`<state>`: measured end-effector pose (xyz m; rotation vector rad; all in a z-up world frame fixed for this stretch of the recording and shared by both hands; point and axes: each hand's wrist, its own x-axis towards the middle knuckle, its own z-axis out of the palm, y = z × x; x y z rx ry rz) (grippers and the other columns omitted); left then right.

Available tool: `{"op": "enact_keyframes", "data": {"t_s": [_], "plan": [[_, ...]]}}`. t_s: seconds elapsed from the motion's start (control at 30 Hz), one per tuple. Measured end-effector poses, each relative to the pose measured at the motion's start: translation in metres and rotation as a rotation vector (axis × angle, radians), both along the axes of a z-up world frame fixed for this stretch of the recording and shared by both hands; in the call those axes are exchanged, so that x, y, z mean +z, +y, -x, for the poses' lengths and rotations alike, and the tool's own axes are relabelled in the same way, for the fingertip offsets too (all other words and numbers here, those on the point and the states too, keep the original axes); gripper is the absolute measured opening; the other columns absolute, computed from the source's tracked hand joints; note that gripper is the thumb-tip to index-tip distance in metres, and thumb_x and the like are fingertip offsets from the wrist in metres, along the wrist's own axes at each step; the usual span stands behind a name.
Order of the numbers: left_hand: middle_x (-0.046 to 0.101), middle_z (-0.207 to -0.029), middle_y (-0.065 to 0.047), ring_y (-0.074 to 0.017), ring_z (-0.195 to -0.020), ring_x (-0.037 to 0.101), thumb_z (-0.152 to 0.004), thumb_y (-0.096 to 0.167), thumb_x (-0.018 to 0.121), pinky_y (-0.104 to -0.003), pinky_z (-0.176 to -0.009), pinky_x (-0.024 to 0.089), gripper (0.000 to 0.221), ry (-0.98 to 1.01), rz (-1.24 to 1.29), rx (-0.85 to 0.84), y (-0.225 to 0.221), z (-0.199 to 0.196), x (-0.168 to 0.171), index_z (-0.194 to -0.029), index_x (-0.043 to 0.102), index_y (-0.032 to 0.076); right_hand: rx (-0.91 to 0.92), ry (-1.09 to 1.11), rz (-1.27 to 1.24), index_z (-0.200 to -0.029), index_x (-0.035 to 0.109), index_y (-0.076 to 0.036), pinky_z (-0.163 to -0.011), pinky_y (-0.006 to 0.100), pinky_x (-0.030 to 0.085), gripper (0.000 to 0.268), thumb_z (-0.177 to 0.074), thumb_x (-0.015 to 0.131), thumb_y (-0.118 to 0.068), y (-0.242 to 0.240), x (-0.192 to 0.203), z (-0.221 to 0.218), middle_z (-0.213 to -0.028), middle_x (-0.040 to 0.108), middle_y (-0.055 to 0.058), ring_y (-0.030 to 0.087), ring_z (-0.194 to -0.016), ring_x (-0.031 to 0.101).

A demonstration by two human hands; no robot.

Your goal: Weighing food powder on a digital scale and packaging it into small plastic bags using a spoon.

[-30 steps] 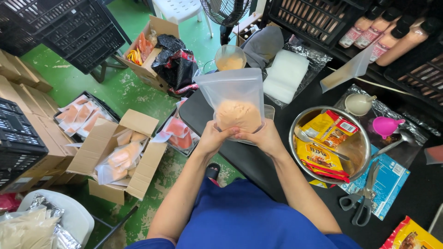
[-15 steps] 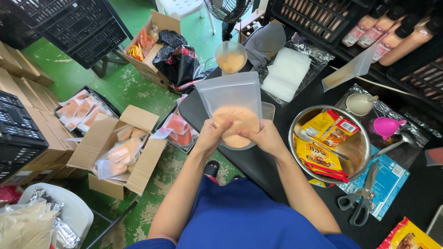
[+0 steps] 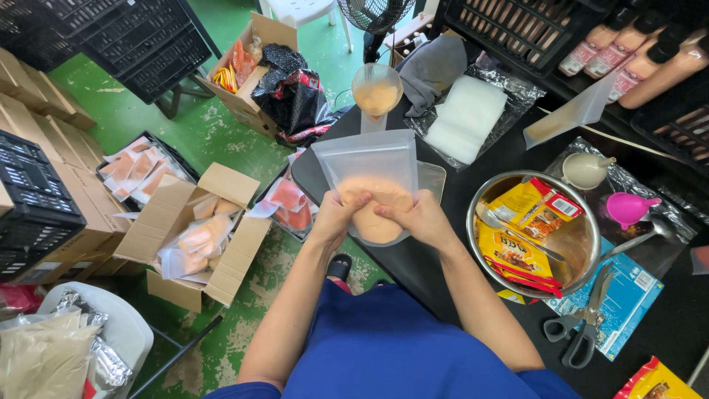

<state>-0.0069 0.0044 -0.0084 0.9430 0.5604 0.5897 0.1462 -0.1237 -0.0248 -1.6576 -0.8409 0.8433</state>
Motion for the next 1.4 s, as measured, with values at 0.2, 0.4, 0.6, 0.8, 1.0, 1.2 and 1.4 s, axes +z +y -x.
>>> {"op": "enact_keyframes", "data": {"t_s": [0.2,0.4,0.6,0.8,1.0,1.2,1.4], "plan": [[0.077,-0.077,-0.008,-0.0140,-0.073,0.074,-0.080,0.012,0.090,-0.031,-0.065,0.062,0.014,-0.004,-0.039,0.023,0.001,0.006,0.010,-0.084,0.079,0.003,0.044,-0.051,0.064,-0.076,0.078,0.000,-0.056,0.031,0.052,0.033,-0.071,0.095,-0.028,0.014,0.078,0.029,-0.061,0.071,0.011,0.018,-0.057,0.066],[0.077,-0.076,-0.009,-0.0148,-0.074,0.074,-0.078,0.009,0.090,-0.030,-0.066,0.062,0.013,-0.026,-0.070,0.069,0.007,0.015,0.003,-0.083,0.080,0.002,0.059,-0.079,-0.101,-0.065,0.076,-0.002,-0.050,0.024,0.049,0.034,-0.084,0.088,-0.028,0.026,0.066,0.033,-0.052,0.067,0.006,0.009,-0.053,0.057],[0.078,-0.081,-0.009,-0.0130,-0.078,0.073,-0.073,0.006,0.092,-0.029,-0.071,0.061,0.018,-0.015,-0.117,0.118,0.031,0.029,-0.018,-0.088,0.082,0.004,0.097,-0.032,-0.158,-0.061,0.071,0.001,-0.046,0.024,0.043,0.034,-0.081,0.089,-0.020,0.051,-0.013,0.021,-0.052,0.063,0.004,0.008,-0.052,0.052],[0.078,-0.087,-0.005,-0.0120,-0.082,0.072,-0.073,0.006,0.092,-0.030,-0.076,0.062,0.025,-0.022,-0.077,0.215,0.057,0.056,-0.022,-0.096,0.081,0.006,0.170,0.070,-0.143,-0.057,0.064,-0.005,-0.046,0.016,0.036,0.033,-0.066,0.096,-0.008,0.078,-0.013,0.047,-0.053,0.057,-0.004,0.004,-0.050,0.049],[0.078,-0.097,-0.015,-0.0270,-0.084,0.078,-0.081,0.010,0.089,-0.042,-0.072,0.065,0.033,0.009,0.323,0.404,0.102,0.094,-0.049,-0.108,0.074,0.000,0.180,0.296,-0.007,-0.091,0.072,-0.001,-0.055,0.028,0.060,0.033,-0.070,0.096,-0.009,0.135,0.024,0.109,-0.075,0.073,0.008,0.015,-0.068,0.070],[0.071,-0.122,-0.023,-0.0397,-0.108,0.071,-0.089,0.022,0.086,-0.071,-0.082,0.056,0.060,0.050,0.581,0.348,0.120,0.159,-0.133,-0.137,0.057,0.001,0.092,0.494,0.208,-0.099,0.065,0.003,-0.050,0.040,0.064,0.040,-0.075,0.093,-0.011,0.199,-0.024,0.172,-0.078,0.072,0.015,0.026,-0.065,0.074],[0.061,-0.137,-0.025,-0.0536,-0.119,0.062,-0.089,0.025,0.086,-0.073,-0.093,0.049,0.071,0.199,0.746,0.462,0.169,0.246,-0.230,-0.146,0.047,0.006,0.257,0.642,0.340,-0.147,0.043,0.002,-0.074,0.061,0.063,0.078,-0.084,0.087,-0.014,0.258,-0.106,0.244,-0.139,0.051,0.027,0.044,-0.113,0.065]]}}
